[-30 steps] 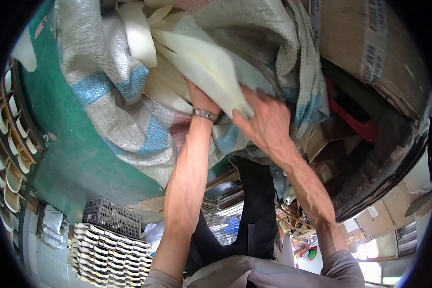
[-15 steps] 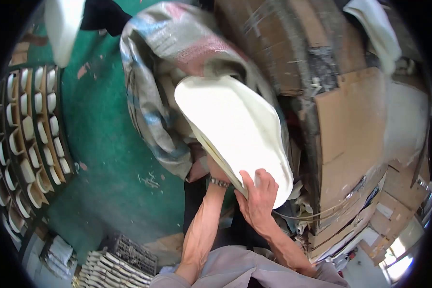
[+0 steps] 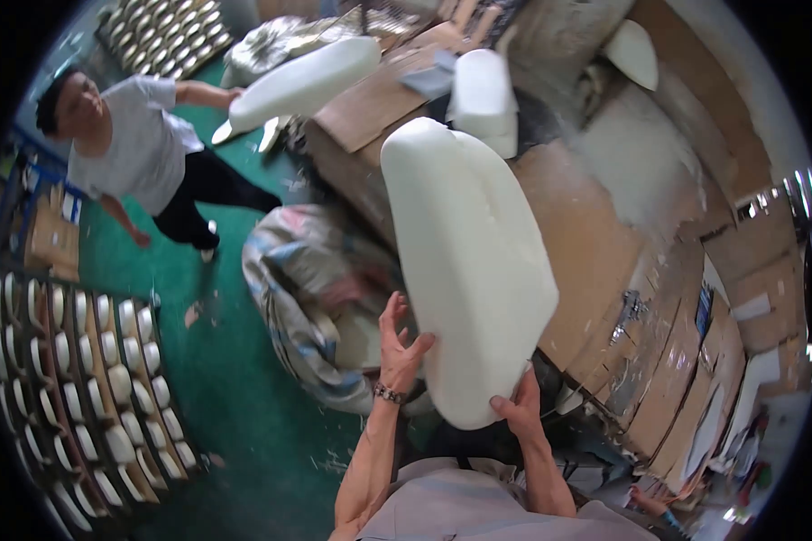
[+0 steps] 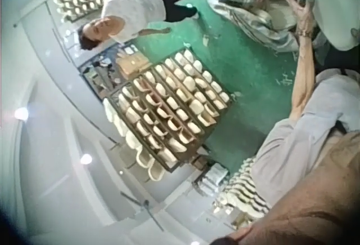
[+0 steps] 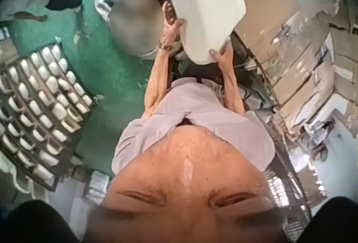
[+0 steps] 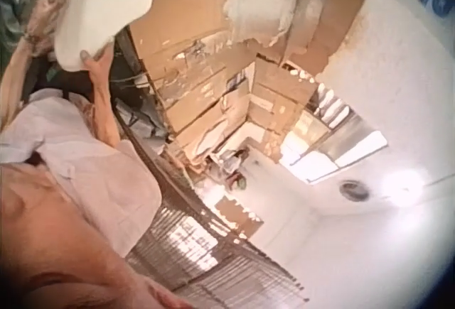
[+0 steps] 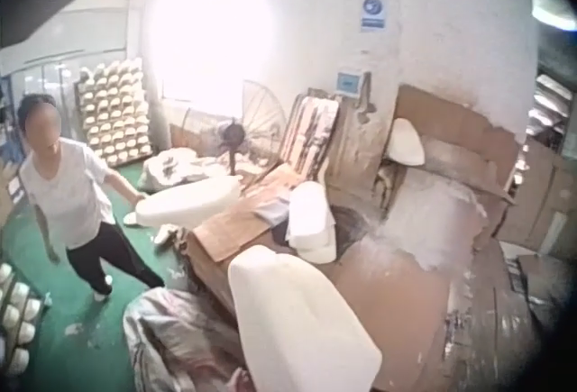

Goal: The recorder picks up large white foam components from a workbench and places them into a large striped collection bag.

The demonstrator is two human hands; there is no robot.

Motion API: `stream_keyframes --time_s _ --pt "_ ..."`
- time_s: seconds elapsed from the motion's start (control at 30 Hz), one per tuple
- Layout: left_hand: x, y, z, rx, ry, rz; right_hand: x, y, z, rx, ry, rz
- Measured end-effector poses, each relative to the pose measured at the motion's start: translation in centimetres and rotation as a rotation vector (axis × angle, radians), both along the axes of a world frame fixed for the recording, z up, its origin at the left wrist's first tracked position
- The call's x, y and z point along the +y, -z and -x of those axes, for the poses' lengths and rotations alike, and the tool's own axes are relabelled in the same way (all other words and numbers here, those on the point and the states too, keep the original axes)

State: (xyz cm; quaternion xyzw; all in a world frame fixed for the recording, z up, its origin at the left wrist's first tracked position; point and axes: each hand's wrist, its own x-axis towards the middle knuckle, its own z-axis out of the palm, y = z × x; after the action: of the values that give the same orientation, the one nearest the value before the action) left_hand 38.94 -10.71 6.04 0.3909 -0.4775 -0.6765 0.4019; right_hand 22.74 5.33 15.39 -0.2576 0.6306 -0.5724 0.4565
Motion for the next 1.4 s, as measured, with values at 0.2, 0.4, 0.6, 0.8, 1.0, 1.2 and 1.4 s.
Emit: stream_keyframes --time_s 0.2,0.4,0.6,0.8,1.0,1.2,1.4 --pt "1.1 -2.1 9.9 0.137 0.269 -0.163 3.3 1.9 8.5 -0.400 0.100 0.160" --pt "-1.1 -5.2 22.3 -0.176 0.357 0.036 3.9 7.7 18.5 -0.550 0.220 0.270" --pt "-1.8 -4.2 37.9 -0.189 0.393 0.178 6.5 14.7 31.3 -0.571 0.525 0.251" --pt "-0.8 5.4 43.2 -0.587 0.413 0.157 4.0 18.3 33.5 -0.009 0.513 -0.089" --pt "1.8 7.6 39.9 -0.470 0.280 0.275 5.7 19.5 33.0 0.017 0.521 -0.228" --pt "1.7 9.8 24.2 -0.523 0.027 0.212 4.0 17.0 29.3 0.485 0.591 -0.360" --pt "2.2 19.0 3.7 -0.733 -0.189 -0.138 3.0 13.8 17.3 1.047 0.367 -0.275"
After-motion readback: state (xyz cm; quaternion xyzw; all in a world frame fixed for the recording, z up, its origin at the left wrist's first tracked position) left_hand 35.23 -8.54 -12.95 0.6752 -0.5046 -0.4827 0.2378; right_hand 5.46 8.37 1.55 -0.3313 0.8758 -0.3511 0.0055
